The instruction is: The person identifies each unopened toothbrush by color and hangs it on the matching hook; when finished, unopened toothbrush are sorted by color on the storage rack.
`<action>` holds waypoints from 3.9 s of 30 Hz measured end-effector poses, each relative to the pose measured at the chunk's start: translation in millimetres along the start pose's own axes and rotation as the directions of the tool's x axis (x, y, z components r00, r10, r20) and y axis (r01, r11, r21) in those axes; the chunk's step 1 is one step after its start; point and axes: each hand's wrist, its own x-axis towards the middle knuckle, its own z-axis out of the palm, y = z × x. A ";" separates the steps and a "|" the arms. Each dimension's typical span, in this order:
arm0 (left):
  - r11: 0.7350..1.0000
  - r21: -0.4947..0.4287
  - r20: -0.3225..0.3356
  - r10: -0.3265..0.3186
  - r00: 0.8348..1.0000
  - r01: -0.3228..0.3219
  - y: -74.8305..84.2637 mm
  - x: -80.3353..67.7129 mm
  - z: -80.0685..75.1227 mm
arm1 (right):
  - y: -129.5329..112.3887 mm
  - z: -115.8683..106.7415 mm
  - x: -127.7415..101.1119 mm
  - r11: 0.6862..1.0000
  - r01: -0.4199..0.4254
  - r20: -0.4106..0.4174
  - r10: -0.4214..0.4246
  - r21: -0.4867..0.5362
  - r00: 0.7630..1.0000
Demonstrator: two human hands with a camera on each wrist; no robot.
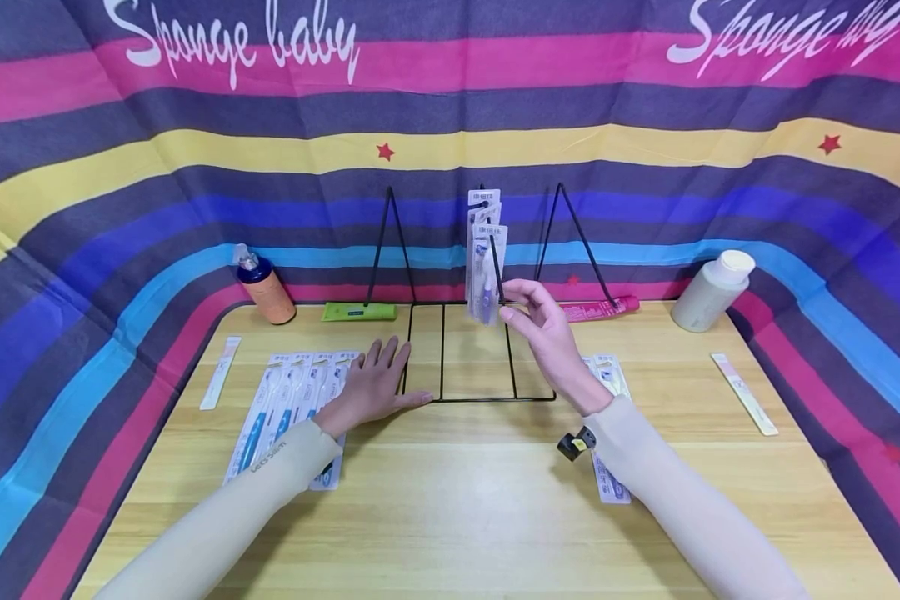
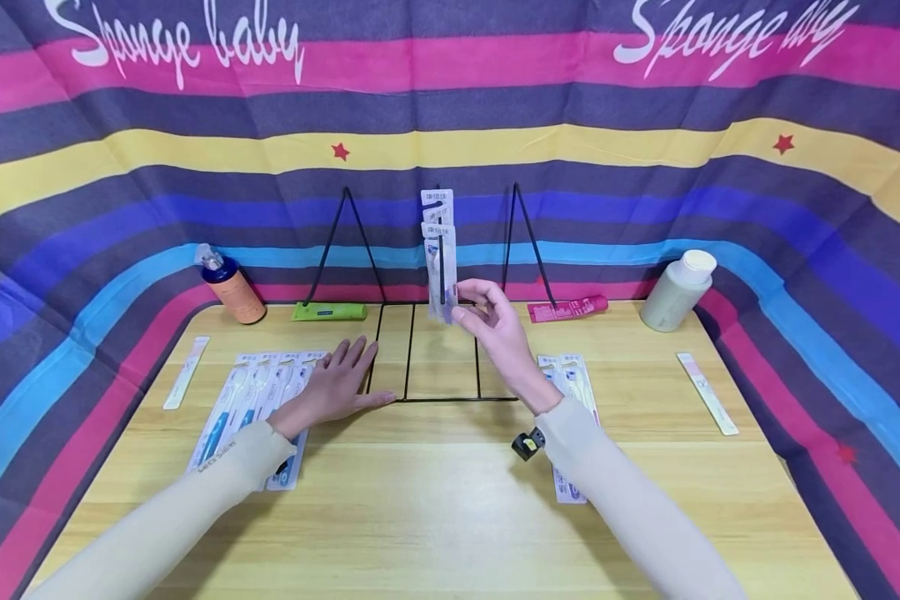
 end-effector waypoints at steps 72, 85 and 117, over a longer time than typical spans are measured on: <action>1.000 0.002 0.011 0.001 1.000 -0.001 1.3 0.7 -2.9 | -39.1 -145.5 -160.9 0.737 -0.504 -0.249 0.438 -0.450 0.864; 1.000 -0.003 0.015 -0.012 1.000 0.012 1.9 1.5 -1.9 | -41.9 -89.4 -151.4 0.930 -0.310 -0.037 0.309 -0.196 0.950; 1.000 -0.005 -0.005 0.009 1.000 -0.009 0.2 0.8 0.9 | -37.8 -1.5 -92.7 0.994 0.067 0.006 -0.067 -0.089 0.998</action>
